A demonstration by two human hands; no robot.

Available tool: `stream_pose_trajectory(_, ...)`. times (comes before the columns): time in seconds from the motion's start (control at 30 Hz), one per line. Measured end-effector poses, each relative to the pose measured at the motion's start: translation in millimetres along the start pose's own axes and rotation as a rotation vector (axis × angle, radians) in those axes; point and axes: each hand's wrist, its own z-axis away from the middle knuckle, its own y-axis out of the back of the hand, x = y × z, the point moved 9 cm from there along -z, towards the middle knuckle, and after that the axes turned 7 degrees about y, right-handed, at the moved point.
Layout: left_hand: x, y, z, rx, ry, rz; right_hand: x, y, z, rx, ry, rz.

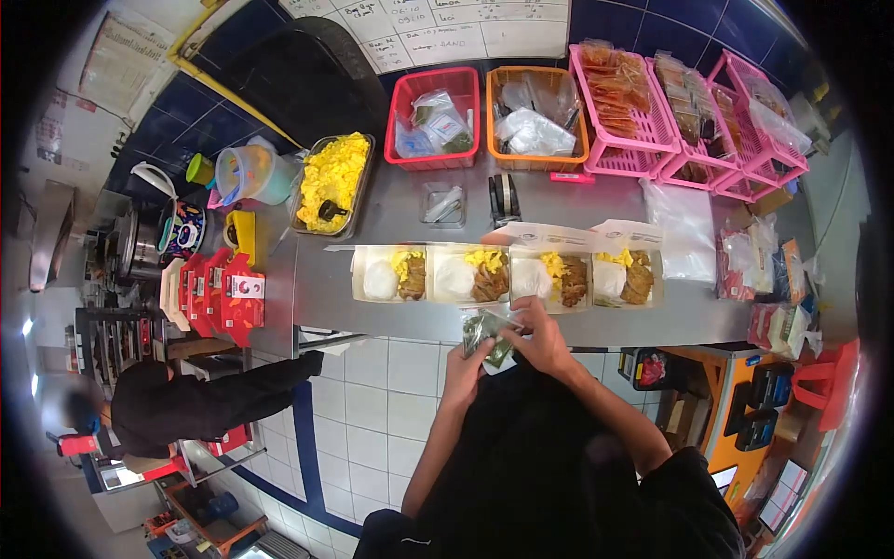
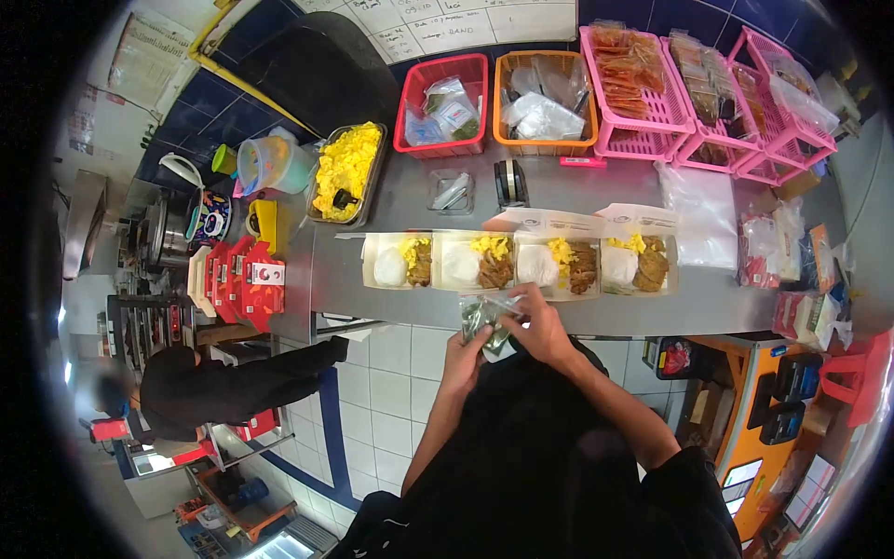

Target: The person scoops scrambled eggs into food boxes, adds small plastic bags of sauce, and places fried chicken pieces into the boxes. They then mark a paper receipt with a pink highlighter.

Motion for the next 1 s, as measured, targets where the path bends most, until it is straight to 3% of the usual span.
stream_pose_trajectory(0.07, -1, -2, 2, -0.014, 0.018, 0.074, 8, 15, -1, 0.193, -0.05, -0.063)
stream_pose_trajectory(0.13, 5, -3, 1, -0.041, -0.011, 0.116, 1, 21, -4, 0.162, -0.08, -0.015)
stream_pose_trajectory(0.23, 14, -1, -2, -0.063, -0.048, 0.052, 27, 4, -3, 0.135, -0.171, -0.204)
stream_pose_trajectory(0.33, 30, 5, -4, -0.137, -0.14, -0.073, 36, 0, -1, 0.307, -0.233, -0.298)
stream_pose_trajectory(0.43, 46, 21, -4, -0.121, -0.218, -0.114, 25, -19, -3, 0.151, -0.344, -0.224)
stream_pose_trajectory(0.5, 65, 33, 3, -0.076, -0.238, -0.205, 0, -40, -10, -0.062, -0.188, 0.051)
stream_pose_trajectory(0.63, 90, 76, 7, 0.027, -0.302, -0.412, 9, -78, -18, -0.078, -0.306, -0.243)
stream_pose_trajectory(0.7, 96, 113, 5, 0.078, -0.315, -0.375, -6, -71, -36, 0.045, -0.167, 0.118)
stream_pose_trajectory(0.8, 114, 163, 9, 0.143, -0.331, -0.317, -10, -77, -66, 0.225, -0.07, 0.208)
stream_pose_trajectory(0.87, 122, 199, 7, 0.193, -0.301, -0.263, -5, -89, -85, 0.206, -0.031, 0.255)
stream_pose_trajectory(0.93, 130, 227, 5, 0.215, -0.268, -0.284, -5, -104, -97, 0.161, 0.012, 0.616)
stream_pose_trajectory(1.0, 146, 245, 9, 0.218, -0.314, -0.168, -2, -114, -106, 0.167, 0.078, 0.736)
